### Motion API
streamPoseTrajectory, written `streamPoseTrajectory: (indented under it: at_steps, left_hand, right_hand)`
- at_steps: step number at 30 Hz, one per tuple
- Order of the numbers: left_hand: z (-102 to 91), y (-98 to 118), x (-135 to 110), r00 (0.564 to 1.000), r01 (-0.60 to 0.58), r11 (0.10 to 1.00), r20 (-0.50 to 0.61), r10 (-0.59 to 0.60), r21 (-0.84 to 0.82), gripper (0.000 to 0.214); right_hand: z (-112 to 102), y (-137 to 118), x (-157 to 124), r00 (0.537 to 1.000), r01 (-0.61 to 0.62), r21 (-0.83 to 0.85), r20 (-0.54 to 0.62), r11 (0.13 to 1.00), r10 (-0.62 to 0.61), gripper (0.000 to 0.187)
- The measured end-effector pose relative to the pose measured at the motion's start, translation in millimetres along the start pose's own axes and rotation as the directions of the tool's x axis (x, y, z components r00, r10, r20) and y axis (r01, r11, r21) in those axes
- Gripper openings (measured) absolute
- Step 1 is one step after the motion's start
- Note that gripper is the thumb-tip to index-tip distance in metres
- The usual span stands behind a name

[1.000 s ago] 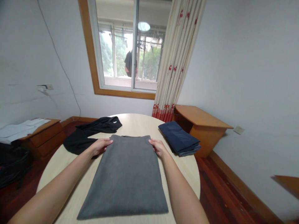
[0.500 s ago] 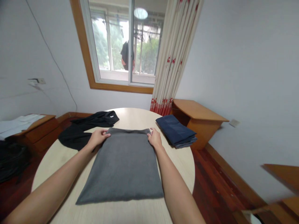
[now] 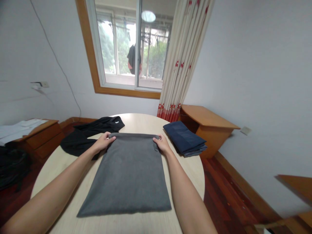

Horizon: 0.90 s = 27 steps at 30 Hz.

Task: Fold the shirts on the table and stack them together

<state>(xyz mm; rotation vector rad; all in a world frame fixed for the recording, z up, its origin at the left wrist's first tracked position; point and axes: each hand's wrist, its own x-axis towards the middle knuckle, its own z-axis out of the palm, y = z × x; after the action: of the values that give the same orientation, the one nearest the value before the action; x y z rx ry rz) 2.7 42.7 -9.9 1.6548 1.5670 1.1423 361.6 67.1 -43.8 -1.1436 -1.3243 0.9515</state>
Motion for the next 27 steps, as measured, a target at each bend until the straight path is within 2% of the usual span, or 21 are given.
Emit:
streamPoseTrajectory:
  at_steps: [2,4,6,8,10,12,15,18,20,23,24,25,27]
  left_hand:
    - [-2.3,7,-2,0.998,-0.024,0.988,-0.057,0.033,0.150,0.025]
    - [-4.1,16,-4,0.989,-0.066,0.964,-0.110,0.097,0.258,0.022]
    - [-4.2,22,-6,0.975,-0.124,0.953,-0.147,0.169,0.277,0.022]
    - [-2.0,23,-7,0.965,-0.150,0.956,-0.174,0.197,0.250,0.032]
    - [1.3,18,-7,0.969,-0.104,0.973,-0.198,0.145,0.204,0.047]
    - [3.5,11,-7,0.982,0.004,0.993,-0.186,0.018,0.118,0.056]
    - [1.2,2,-9,0.982,0.171,0.982,-0.062,-0.176,-0.082,0.061]
    - [-8.5,0,-17,0.955,0.290,0.941,0.116,-0.272,-0.177,0.060]
    - [-16.8,2,-24,0.915,0.342,0.932,0.271,-0.300,-0.121,0.053]
    - [-26.7,3,-33,0.811,0.374,0.928,0.484,-0.328,0.003,0.059]
    - [-28.4,3,-35,0.786,0.380,0.925,0.518,-0.337,0.026,0.061]
    - [-29.3,4,-37,0.779,0.385,0.923,0.526,-0.340,0.027,0.062]
    - [-28.7,4,-38,0.807,0.386,0.922,0.493,-0.325,-0.024,0.061]
  right_hand:
    - [-1,-3,3,0.998,0.035,-0.019,-0.055,0.999,-0.036,0.043]
    - [-1,-7,6,0.987,0.083,-0.105,-0.132,0.991,-0.096,0.042]
    - [1,-10,6,0.962,0.127,-0.246,-0.204,0.961,-0.180,0.039]
    - [3,-11,4,0.946,0.143,-0.400,-0.214,0.905,-0.244,0.039]
    - [6,-11,0,0.949,0.132,-0.534,-0.175,0.835,-0.262,0.043]
    - [8,-10,-5,0.961,0.102,-0.621,-0.141,0.777,-0.238,0.044]
    - [6,-12,-9,0.972,0.029,-0.659,-0.156,0.751,-0.174,0.043]
    - [2,-20,-15,0.974,-0.036,-0.638,-0.196,0.769,-0.117,0.044]
    - [-1,-26,-21,0.979,-0.099,-0.587,-0.200,0.804,-0.025,0.042]
    - [-6,-34,-32,0.969,-0.245,-0.447,-0.123,0.860,0.212,0.031]
    - [-8,-35,-35,0.956,-0.291,-0.402,-0.080,0.868,0.283,0.027]
    - [-9,-37,-38,0.942,-0.326,-0.362,-0.040,0.874,0.335,0.024]
    - [-11,-37,-41,0.927,-0.359,-0.263,0.007,0.896,0.374,0.025]
